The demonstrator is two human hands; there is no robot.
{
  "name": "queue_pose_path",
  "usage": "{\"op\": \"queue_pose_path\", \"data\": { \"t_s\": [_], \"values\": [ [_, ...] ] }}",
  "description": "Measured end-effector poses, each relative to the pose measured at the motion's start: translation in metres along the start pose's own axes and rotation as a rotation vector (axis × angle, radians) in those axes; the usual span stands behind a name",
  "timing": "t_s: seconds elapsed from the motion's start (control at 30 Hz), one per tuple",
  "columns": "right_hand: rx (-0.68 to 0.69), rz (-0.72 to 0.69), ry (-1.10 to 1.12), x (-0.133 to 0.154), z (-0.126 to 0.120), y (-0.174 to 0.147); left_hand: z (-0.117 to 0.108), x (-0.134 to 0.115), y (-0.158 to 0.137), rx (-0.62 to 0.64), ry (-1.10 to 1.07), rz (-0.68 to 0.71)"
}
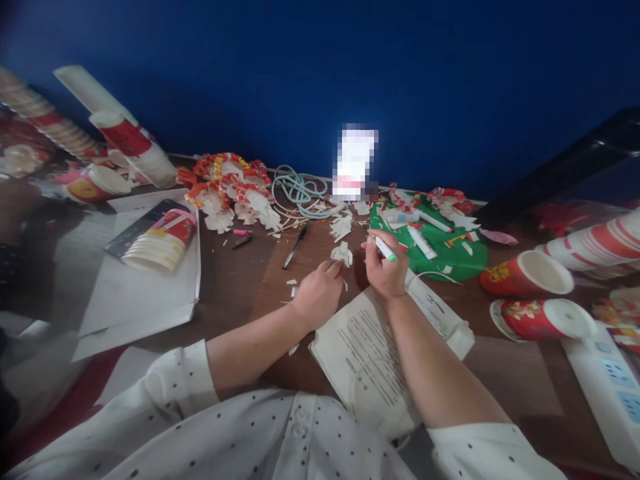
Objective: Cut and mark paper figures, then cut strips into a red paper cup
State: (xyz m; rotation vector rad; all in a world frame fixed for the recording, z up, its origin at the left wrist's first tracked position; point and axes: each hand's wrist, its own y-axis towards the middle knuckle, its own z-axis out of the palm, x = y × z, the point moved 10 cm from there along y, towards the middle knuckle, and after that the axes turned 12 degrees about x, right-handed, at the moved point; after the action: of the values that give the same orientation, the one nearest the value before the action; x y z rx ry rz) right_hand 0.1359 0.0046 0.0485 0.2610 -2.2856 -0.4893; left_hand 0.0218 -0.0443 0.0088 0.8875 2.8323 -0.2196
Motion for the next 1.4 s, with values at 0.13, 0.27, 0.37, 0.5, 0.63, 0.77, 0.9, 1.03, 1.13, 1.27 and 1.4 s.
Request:
{"op": "queue_pose_path", "data": {
  "t_s": [0.13, 0.27, 0.37, 0.5, 0.63, 0.77, 0.9, 1.03, 1.13, 1.27, 1.4],
  "values": [
    [0.047, -0.007, -0.085, 0.000, 0.004, 0.002, 0.000, 0.000, 0.000, 0.002, 0.007, -0.004],
    [0.106, 0.005, -0.236, -0.004, 0.011, 0.002, -0.003, 0.000, -0.001, 0.005, -0.005, -0.009],
    [0.138, 0.017, -0.333, -0.007, 0.015, 0.001, -0.003, 0.001, -0.001, 0.020, -0.035, -0.015],
    [0.160, 0.023, -0.374, -0.007, 0.018, 0.000, -0.003, 0.001, 0.000, 0.020, -0.056, -0.022],
    [0.158, 0.004, -0.363, -0.005, 0.021, -0.001, -0.003, 0.002, 0.000, 0.006, -0.049, -0.029],
    [0.162, 0.008, -0.328, -0.004, 0.024, -0.002, -0.002, 0.001, -0.001, -0.008, -0.041, -0.019],
    [0.158, 0.027, -0.304, -0.005, 0.024, -0.002, -0.004, 0.001, -0.002, -0.049, -0.027, -0.012],
    [0.167, 0.039, -0.277, -0.004, 0.024, -0.001, -0.004, 0.001, -0.002, -0.047, -0.033, -0.018],
    [0.184, 0.055, -0.257, -0.004, 0.025, 0.000, -0.003, 0.001, -0.002, -0.043, -0.032, -0.014],
    [0.211, 0.088, -0.234, -0.005, 0.027, -0.001, -0.003, 0.001, -0.002, -0.082, -0.016, -0.012],
    [0.264, 0.137, -0.266, -0.010, 0.031, -0.002, -0.001, 0.001, -0.001, -0.080, -0.005, -0.015]
  ]
}}
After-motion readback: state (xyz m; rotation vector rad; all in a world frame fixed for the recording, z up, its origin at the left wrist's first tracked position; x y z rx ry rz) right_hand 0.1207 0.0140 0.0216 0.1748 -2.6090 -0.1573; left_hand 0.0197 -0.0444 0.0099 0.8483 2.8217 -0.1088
